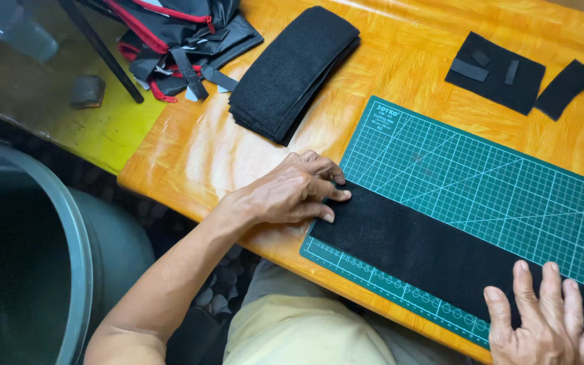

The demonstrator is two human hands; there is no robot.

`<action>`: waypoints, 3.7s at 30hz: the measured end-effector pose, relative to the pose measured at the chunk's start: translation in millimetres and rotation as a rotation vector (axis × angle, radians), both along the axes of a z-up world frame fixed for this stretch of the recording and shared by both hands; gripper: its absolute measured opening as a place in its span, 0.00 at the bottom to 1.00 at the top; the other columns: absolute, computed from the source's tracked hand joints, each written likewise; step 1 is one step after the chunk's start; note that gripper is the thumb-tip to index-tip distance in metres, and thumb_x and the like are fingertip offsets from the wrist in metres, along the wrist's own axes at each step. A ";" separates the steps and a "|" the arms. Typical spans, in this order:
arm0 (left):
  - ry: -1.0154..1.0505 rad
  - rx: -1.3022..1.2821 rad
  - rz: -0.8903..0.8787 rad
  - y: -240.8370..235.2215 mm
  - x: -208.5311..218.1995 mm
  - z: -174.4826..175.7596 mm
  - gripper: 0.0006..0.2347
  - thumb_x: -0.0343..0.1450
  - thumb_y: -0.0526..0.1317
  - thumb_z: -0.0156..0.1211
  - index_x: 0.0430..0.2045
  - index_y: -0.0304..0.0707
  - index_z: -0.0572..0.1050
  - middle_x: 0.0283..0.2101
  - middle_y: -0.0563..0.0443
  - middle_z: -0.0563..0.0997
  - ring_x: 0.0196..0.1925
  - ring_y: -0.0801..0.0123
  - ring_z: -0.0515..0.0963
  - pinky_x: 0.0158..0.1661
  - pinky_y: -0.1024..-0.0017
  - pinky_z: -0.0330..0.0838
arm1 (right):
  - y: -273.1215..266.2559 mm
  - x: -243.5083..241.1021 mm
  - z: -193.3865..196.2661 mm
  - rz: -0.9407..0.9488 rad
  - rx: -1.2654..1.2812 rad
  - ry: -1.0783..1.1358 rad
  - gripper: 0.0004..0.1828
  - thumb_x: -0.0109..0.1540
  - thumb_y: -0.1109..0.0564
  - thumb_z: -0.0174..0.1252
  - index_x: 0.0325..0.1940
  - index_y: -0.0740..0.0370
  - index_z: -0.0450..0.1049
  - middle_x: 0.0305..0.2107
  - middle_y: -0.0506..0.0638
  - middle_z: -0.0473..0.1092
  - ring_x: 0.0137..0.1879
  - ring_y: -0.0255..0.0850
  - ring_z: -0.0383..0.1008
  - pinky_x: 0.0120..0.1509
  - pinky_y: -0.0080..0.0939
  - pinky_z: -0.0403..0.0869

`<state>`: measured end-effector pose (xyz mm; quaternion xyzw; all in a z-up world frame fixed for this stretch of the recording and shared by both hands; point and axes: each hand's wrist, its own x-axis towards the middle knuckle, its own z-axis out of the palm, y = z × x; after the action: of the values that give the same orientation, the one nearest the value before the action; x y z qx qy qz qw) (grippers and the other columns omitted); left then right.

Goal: The person places a long strip of black fabric onto a green cutting mat. They use a metal ruler to measure and align the fabric, then use a red utility knife to cut the fabric along the ruler's edge.

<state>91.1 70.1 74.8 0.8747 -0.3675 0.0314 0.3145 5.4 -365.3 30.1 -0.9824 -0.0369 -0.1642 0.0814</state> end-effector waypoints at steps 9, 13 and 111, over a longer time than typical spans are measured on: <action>0.020 0.016 -0.013 -4.2 -7.9 17.7 0.17 0.74 0.54 0.54 0.50 0.48 0.80 0.54 0.48 0.76 0.53 0.56 0.75 0.52 0.56 0.63 | 2.2 2.3 1.6 -0.047 -0.127 -0.028 0.33 0.71 0.31 0.46 0.74 0.45 0.75 0.78 0.56 0.67 0.84 0.56 0.62 0.77 0.84 0.54; 0.031 0.034 0.096 -8.1 -12.6 11.1 0.29 0.61 0.65 0.64 0.49 0.48 0.81 0.56 0.46 0.78 0.59 0.52 0.73 0.54 0.55 0.63 | 2.7 4.2 3.1 -0.055 -0.087 0.027 0.35 0.68 0.29 0.43 0.74 0.40 0.71 0.78 0.53 0.64 0.83 0.55 0.59 0.77 0.84 0.51; 0.045 0.037 0.175 -11.6 -13.3 2.2 0.24 0.58 0.51 0.73 0.50 0.52 0.81 0.58 0.58 0.81 0.57 0.66 0.76 0.58 0.62 0.58 | 19.7 6.5 46.1 -0.015 -0.024 0.028 0.32 0.65 0.32 0.49 0.71 0.40 0.69 0.73 0.50 0.61 0.77 0.53 0.60 0.75 0.77 0.55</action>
<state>77.8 58.5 77.0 0.9096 -0.2833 0.0321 0.3023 12.0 -345.5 76.1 -0.9857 -0.0304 -0.1506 0.0688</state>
